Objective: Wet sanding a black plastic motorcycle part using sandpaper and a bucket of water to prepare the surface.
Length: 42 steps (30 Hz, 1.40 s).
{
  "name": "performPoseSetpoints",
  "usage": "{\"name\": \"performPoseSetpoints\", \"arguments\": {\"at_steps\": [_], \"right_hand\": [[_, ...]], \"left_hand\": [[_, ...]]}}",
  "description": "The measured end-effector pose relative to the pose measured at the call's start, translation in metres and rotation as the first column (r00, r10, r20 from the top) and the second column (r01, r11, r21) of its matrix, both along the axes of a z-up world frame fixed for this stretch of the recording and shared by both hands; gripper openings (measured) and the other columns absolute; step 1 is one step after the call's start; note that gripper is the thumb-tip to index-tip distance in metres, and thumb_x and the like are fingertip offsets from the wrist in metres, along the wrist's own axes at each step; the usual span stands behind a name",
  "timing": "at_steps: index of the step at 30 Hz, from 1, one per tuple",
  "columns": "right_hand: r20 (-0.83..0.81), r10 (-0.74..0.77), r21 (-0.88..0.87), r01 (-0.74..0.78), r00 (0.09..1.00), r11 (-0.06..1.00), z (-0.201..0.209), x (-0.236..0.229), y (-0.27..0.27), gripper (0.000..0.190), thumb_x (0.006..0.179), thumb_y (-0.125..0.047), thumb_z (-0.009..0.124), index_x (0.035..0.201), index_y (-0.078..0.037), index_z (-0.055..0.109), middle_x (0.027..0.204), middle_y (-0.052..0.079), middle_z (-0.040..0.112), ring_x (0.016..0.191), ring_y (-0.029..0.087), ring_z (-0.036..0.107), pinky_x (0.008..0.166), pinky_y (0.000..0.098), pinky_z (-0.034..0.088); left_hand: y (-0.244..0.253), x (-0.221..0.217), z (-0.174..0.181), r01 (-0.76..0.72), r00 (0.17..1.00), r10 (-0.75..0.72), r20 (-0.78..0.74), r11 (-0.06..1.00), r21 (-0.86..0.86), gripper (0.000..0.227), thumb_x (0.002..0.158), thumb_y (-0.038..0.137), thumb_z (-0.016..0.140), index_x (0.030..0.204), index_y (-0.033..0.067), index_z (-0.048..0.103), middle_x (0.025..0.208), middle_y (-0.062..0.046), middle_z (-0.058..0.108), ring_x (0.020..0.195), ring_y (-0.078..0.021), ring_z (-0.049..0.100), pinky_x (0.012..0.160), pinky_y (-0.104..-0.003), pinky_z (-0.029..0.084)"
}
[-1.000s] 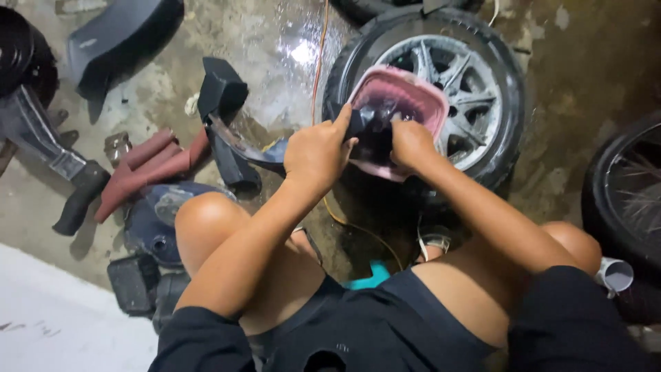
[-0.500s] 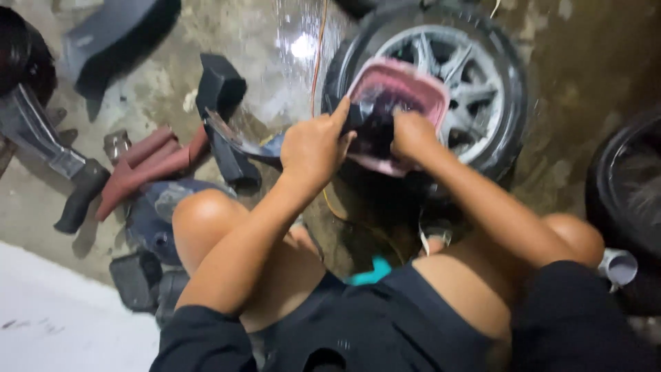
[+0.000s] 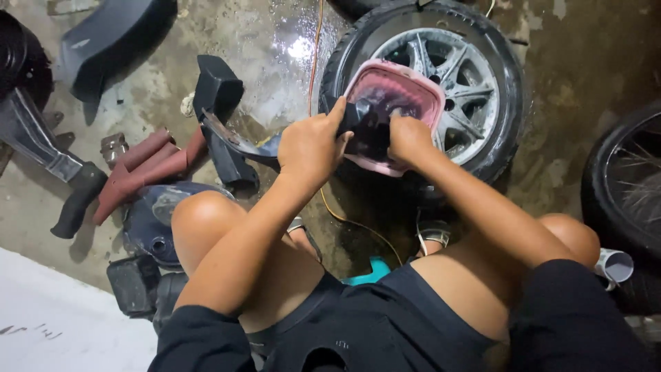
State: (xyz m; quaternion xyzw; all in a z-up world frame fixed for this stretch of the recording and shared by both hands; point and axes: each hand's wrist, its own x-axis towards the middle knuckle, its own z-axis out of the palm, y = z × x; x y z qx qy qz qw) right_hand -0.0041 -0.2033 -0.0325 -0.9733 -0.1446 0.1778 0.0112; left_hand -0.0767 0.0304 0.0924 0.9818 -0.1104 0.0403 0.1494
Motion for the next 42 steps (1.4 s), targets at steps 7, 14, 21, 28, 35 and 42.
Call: {"name": "performPoseSetpoints", "arguments": {"at_steps": [7, 14, 21, 28, 35, 42], "right_hand": [[-0.005, 0.006, -0.020, -0.006, 1.000, 1.000, 0.026, -0.004, 0.005, 0.057, 0.071, -0.015, 0.088, 0.117, 0.009, 0.063, 0.097, 0.030, 0.074, 0.097, 0.049, 0.073, 0.085, 0.0583, 0.059], [-0.061, 0.005, 0.038, -0.002, 0.998, 0.999, 0.029, 0.000, 0.007, 0.060, 0.073, -0.014, 0.084, 0.125, 0.004, 0.061, 0.101, 0.029, 0.073, 0.102, 0.049, 0.072, 0.089, 0.0592, 0.057], [-0.083, 0.017, 0.032, -0.014, 0.996, 0.999, 0.058, -0.012, 0.008, 0.076, 0.073, -0.014, 0.084, 0.139, 0.003, 0.053, 0.102, 0.031, 0.073, 0.104, 0.050, 0.071, 0.089, 0.0604, 0.057], [-0.046, 0.034, 0.132, -0.028, 0.998, 0.991, 0.033, -0.005, -0.003, 0.051, 0.076, -0.011, 0.076, 0.125, -0.001, 0.066, 0.095, 0.028, 0.074, 0.099, 0.050, 0.072, 0.085, 0.0565, 0.058], [-0.057, 0.059, -0.004, -0.059, 0.997, 0.998, 0.013, -0.002, -0.005, 0.089, 0.067, -0.010, 0.079, 0.149, 0.002, 0.046, 0.100, 0.027, 0.072, 0.095, 0.048, 0.071, 0.077, 0.0568, 0.057], [0.009, 0.023, 0.154, -0.024, 1.000, 0.988, 0.020, 0.005, -0.004, 0.046, 0.061, -0.004, 0.068, 0.106, -0.011, 0.071, 0.096, 0.021, 0.075, 0.091, 0.045, 0.070, 0.075, 0.0523, 0.055]], "left_hand": [[-0.001, 0.000, 0.003, -0.001, 1.000, 0.000, 0.009, 1.000, 0.018, 0.057, 0.089, 0.037, 0.077, 0.140, 0.0147, 0.064, 0.079, -0.010, 0.074, 0.068, -0.0288, 0.075, 0.056, -0.046, 0.061], [0.000, -0.001, 0.005, -0.015, 0.999, 0.014, 0.047, 0.999, 0.029, 0.058, 0.087, 0.038, 0.078, 0.140, 0.0172, 0.065, 0.076, -0.009, 0.073, 0.065, -0.0284, 0.074, 0.056, -0.045, 0.061], [-0.001, -0.002, 0.006, -0.009, 0.999, 0.008, 0.035, 1.000, 0.009, 0.056, 0.090, 0.036, 0.078, 0.139, 0.0146, 0.065, 0.076, -0.010, 0.074, 0.063, -0.0298, 0.074, 0.056, -0.046, 0.061], [-0.002, -0.005, 0.011, -0.016, 1.000, 0.016, 0.013, 0.999, 0.040, 0.055, 0.091, 0.037, 0.077, 0.141, 0.0170, 0.065, 0.076, -0.008, 0.075, 0.063, -0.0272, 0.075, 0.055, -0.042, 0.061], [0.000, 0.003, -0.019, -0.012, 1.000, 0.013, -0.018, 0.997, 0.071, 0.060, 0.092, 0.042, 0.076, 0.144, 0.0200, 0.058, 0.073, -0.008, 0.071, 0.056, -0.0323, 0.068, 0.046, -0.047, 0.053], [0.006, 0.002, -0.030, 0.004, 0.999, -0.005, 0.045, 1.000, 0.021, 0.061, 0.094, 0.046, 0.072, 0.149, 0.0249, 0.055, 0.079, -0.008, 0.071, 0.056, -0.0370, 0.065, 0.044, -0.048, 0.048]]}}
